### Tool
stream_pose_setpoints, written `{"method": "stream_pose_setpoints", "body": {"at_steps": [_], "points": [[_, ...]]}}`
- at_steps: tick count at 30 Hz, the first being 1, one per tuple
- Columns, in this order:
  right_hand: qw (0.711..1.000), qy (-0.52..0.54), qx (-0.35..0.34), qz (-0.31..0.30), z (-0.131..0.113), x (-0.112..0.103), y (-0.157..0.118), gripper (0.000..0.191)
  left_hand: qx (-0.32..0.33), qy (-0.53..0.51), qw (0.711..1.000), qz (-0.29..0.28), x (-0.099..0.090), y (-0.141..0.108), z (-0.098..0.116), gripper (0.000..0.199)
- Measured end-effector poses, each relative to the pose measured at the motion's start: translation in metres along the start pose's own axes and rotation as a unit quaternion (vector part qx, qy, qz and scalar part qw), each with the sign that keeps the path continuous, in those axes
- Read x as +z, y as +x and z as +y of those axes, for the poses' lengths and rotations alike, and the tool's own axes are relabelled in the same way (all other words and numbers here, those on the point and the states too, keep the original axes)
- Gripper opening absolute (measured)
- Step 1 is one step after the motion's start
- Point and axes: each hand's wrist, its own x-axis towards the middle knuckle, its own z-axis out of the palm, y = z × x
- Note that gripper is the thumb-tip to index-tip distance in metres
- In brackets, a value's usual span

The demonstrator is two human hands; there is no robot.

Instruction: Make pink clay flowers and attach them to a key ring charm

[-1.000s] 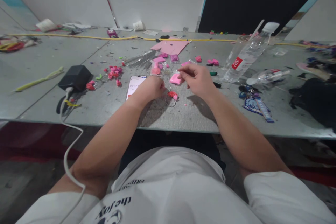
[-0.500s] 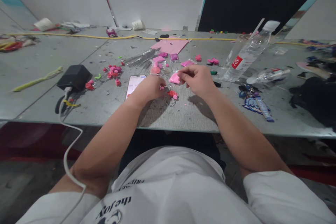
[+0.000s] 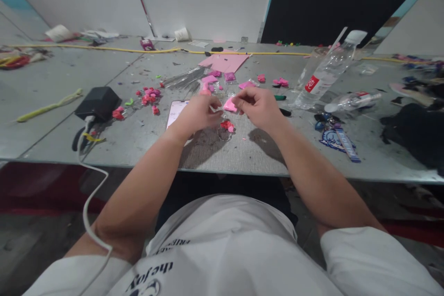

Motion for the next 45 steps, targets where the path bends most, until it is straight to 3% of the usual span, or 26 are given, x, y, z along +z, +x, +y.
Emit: {"method": "stream_pose_setpoints", "body": {"at_steps": [2,4,7,9,12,17,24,33,45], "points": [[0.999,-0.01,-0.045,0.004,-0.003,0.003,-0.002,0.021,0.006,-0.079,0.997,0.028,-0.001,0.0,0.005,0.023],[0.996,-0.018,-0.082,0.007,-0.007,0.006,-0.005,0.017,0.003,-0.175,0.985,0.001,-0.002,-0.001,0.01,0.025],[0.992,-0.023,-0.123,0.006,-0.014,0.01,-0.01,0.014,0.004,-0.343,0.936,-0.079,-0.001,-0.005,0.015,0.024],[0.99,-0.012,-0.142,-0.001,-0.016,0.01,-0.011,0.013,-0.002,-0.424,0.901,-0.097,-0.001,-0.007,0.017,0.022],[0.986,0.009,-0.164,-0.011,-0.016,0.009,-0.012,0.011,-0.021,-0.484,0.869,-0.1,-0.001,-0.008,0.018,0.019],[0.986,0.022,-0.161,-0.021,-0.012,0.007,-0.013,0.013,-0.05,-0.525,0.845,-0.093,-0.002,-0.007,0.017,0.011],[0.982,0.036,-0.186,-0.012,-0.014,0.007,-0.013,0.013,-0.052,-0.541,0.834,-0.091,-0.004,-0.007,0.017,0.013],[0.989,0.03,-0.147,0.0,-0.017,0.008,-0.013,0.018,-0.051,-0.513,0.851,-0.097,-0.003,-0.008,0.016,0.01],[0.978,0.205,0.016,-0.034,-0.013,0.014,-0.008,0.042,-0.012,-0.485,0.869,-0.099,-0.003,-0.01,0.018,0.019]]}}
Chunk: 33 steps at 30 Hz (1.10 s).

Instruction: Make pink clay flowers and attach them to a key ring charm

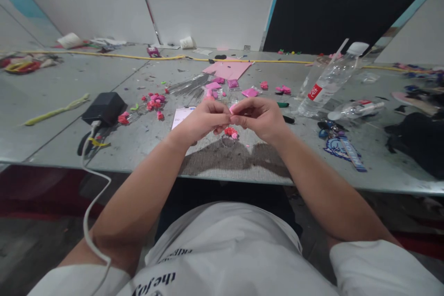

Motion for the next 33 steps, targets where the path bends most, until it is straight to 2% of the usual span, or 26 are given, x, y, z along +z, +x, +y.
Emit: {"method": "stream_pose_setpoints", "body": {"at_steps": [4,7,9,13,16,18,21,23,26,29,33], "points": [[0.992,0.056,0.112,-0.034,-0.002,-0.006,0.002,0.047,0.021,0.055,0.998,0.016,0.002,-0.002,0.002,0.02],[0.969,0.111,0.212,-0.066,-0.004,-0.01,0.001,0.049,0.026,0.086,0.996,0.008,0.003,-0.002,0.002,0.022],[0.953,0.154,0.248,-0.077,-0.006,-0.012,0.001,0.05,0.029,0.079,0.996,0.003,0.003,-0.001,0.001,0.021],[0.95,0.215,0.213,-0.074,-0.01,-0.016,0.002,0.051,0.06,0.043,0.997,-0.008,0.002,0.0,-0.002,0.016],[0.959,0.232,0.148,-0.065,-0.013,-0.019,0.005,0.051,0.085,0.139,0.987,-0.003,0.002,0.001,-0.004,0.012],[0.965,0.236,0.104,-0.045,-0.014,-0.021,0.007,0.053,0.128,0.276,0.952,-0.029,0.005,0.002,-0.007,0.013],[0.97,0.232,0.074,0.004,-0.016,-0.022,0.009,0.054,0.196,0.448,0.866,-0.105,0.011,0.005,-0.013,0.022],[0.97,0.229,0.071,0.03,-0.018,-0.02,0.009,0.053,0.212,0.514,0.821,-0.132,0.016,0.007,-0.02,0.028],[0.97,0.234,0.053,0.033,-0.021,-0.017,0.008,0.052,0.21,0.588,0.769,-0.136,0.023,0.009,-0.028,0.029],[0.97,0.241,0.025,0.01,-0.021,-0.015,0.006,0.053,0.192,0.624,0.744,-0.14,0.03,0.01,-0.032,0.026],[0.966,0.258,-0.01,-0.025,-0.018,-0.014,0.006,0.056,0.181,0.621,0.749,-0.141,0.037,0.012,-0.036,0.028]]}}
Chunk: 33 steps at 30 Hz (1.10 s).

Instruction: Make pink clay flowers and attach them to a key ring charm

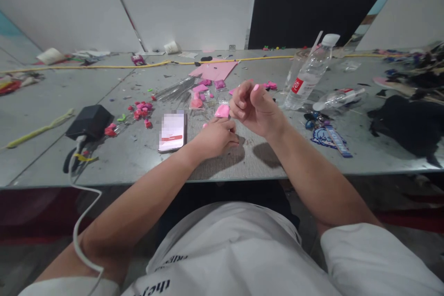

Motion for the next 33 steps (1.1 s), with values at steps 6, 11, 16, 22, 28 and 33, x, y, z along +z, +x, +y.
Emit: {"method": "stream_pose_setpoints", "body": {"at_steps": [6,11,16,22,28,33], "points": [[1.0,-0.005,-0.01,-0.009,0.002,0.002,0.001,0.059,0.024,-0.073,0.997,0.028,-0.001,-0.003,-0.008,0.025],[1.0,-0.002,0.0,-0.025,-0.004,0.011,-0.006,0.06,-0.018,-0.178,0.957,0.227,-0.035,-0.022,-0.012,0.016],[0.988,0.076,0.01,-0.134,0.004,0.03,-0.033,0.056,-0.094,-0.354,0.804,0.468,-0.054,-0.05,0.047,0.005],[0.972,0.148,0.023,-0.18,0.023,0.042,-0.069,0.038,-0.158,-0.483,0.75,0.424,-0.058,-0.061,0.122,0.004],[0.989,0.074,0.082,-0.095,0.02,0.037,-0.088,0.034,-0.225,-0.49,0.767,0.348,-0.061,-0.062,0.133,0.008],[0.999,-0.015,0.028,-0.028,0.011,0.041,-0.099,0.027,-0.234,-0.498,0.771,0.321,-0.061,-0.065,0.141,0.008]]}}
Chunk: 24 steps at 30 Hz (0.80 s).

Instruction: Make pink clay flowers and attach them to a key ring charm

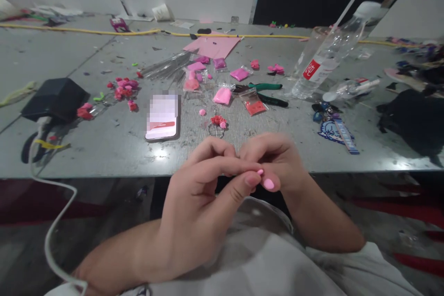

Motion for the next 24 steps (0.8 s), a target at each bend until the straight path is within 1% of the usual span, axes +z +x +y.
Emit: {"method": "stream_pose_setpoints", "body": {"at_steps": [3,7,11,14,16,21,24], "points": [[0.999,-0.047,-0.012,0.006,-0.009,0.004,-0.005,0.025,-0.009,0.004,1.0,-0.018,-0.001,-0.002,0.002,0.008],[0.997,-0.066,-0.03,0.002,-0.015,0.008,-0.009,0.02,-0.009,0.006,0.999,-0.031,-0.003,-0.002,0.005,0.007],[0.998,-0.06,-0.014,0.014,-0.013,0.007,-0.01,0.025,0.001,0.021,0.999,-0.039,-0.004,-0.003,0.007,0.008],[0.998,-0.055,0.001,0.004,-0.011,0.005,-0.009,0.026,0.014,0.052,0.998,-0.04,-0.006,-0.003,0.009,0.008],[0.999,-0.053,-0.002,-0.002,-0.01,0.005,-0.009,0.025,0.021,0.08,0.996,-0.038,-0.007,-0.003,0.011,0.008],[0.998,-0.05,-0.035,-0.004,-0.008,0.006,-0.008,0.019,0.045,0.13,0.989,-0.05,-0.013,-0.004,0.014,0.013],[0.998,-0.06,-0.025,0.001,-0.007,0.006,-0.01,0.021,0.054,0.15,0.986,-0.052,-0.017,-0.006,0.013,0.018]]}}
